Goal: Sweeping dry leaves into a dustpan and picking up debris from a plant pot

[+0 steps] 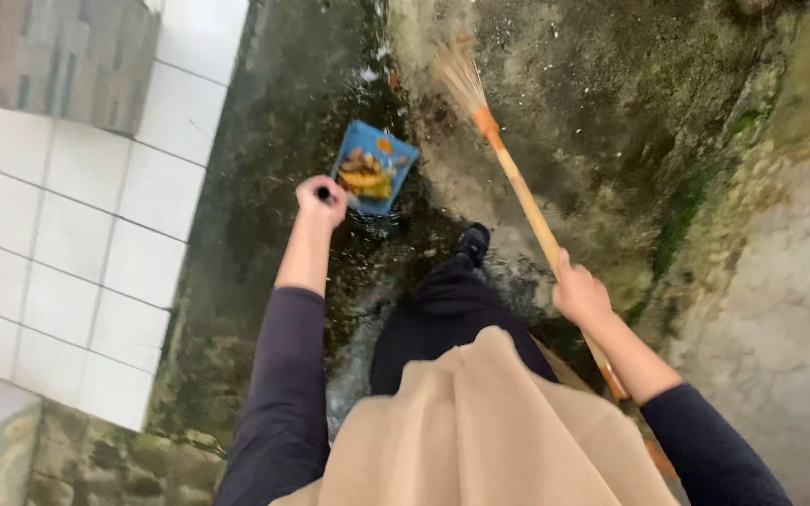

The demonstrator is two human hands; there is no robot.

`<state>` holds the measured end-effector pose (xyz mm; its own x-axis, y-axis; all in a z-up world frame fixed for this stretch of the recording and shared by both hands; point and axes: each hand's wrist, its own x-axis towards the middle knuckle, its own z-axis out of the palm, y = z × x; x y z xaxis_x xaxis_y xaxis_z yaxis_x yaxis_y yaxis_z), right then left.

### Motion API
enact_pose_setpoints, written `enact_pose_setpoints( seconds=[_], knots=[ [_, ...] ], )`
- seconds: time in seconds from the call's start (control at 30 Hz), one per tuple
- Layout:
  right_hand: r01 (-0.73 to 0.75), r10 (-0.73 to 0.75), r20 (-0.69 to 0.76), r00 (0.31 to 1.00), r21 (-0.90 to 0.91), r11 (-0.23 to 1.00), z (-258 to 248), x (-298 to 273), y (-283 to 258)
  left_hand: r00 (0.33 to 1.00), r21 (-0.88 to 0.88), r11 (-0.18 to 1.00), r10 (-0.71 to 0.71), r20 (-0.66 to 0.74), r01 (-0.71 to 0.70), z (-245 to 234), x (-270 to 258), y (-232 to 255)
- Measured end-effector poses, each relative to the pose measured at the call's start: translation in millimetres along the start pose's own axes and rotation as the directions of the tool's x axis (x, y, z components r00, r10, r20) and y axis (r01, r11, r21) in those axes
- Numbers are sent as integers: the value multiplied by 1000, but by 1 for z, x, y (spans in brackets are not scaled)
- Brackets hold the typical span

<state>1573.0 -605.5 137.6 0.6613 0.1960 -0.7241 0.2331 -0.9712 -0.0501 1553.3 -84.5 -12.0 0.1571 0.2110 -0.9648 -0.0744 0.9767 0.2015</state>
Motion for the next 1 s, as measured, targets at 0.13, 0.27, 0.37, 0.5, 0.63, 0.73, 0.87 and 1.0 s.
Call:
enact_pose_setpoints(
  seconds=[0.13, 0.27, 0.37, 0.5, 0.63, 0.73, 0.87, 1.0],
  knots=[
    [59, -58, 26, 998, -32, 998, -56, 55, 4, 1000, -79, 996, 26, -10, -27, 65, 34, 4],
    [98, -98, -2, 995, -22, 995, -85, 103, -11, 1000, -21, 999, 28, -14, -28, 128, 38, 8],
    [115, -116, -21, 993, -46, 992, -99, 128, -38, 998, 64, 996, 64, -21, -63, 169, 39, 12],
    [144, -148, -13, 989, -143, 979, -85, 151, -67, 997, 125, 990, 69, -42, -63, 197, 48, 16],
    [146, -144, 31, 989, -104, 984, -44, 145, -73, 997, 132, 991, 40, -62, -32, 205, 91, 33],
    [236, -227, 97, 969, -103, 966, -63, 114, -71, 1000, 151, 989, 3, -27, 1, 212, 70, 40],
    [152, -154, 307, 939, 32, 988, -59, 94, -39, 999, 183, 983, 0, -38, 7, 217, 71, 52],
    [97, -70, 322, 944, -70, 993, -63, 87, -41, 997, 172, 984, -35, -67, 46, 207, 99, 64]
  ],
)
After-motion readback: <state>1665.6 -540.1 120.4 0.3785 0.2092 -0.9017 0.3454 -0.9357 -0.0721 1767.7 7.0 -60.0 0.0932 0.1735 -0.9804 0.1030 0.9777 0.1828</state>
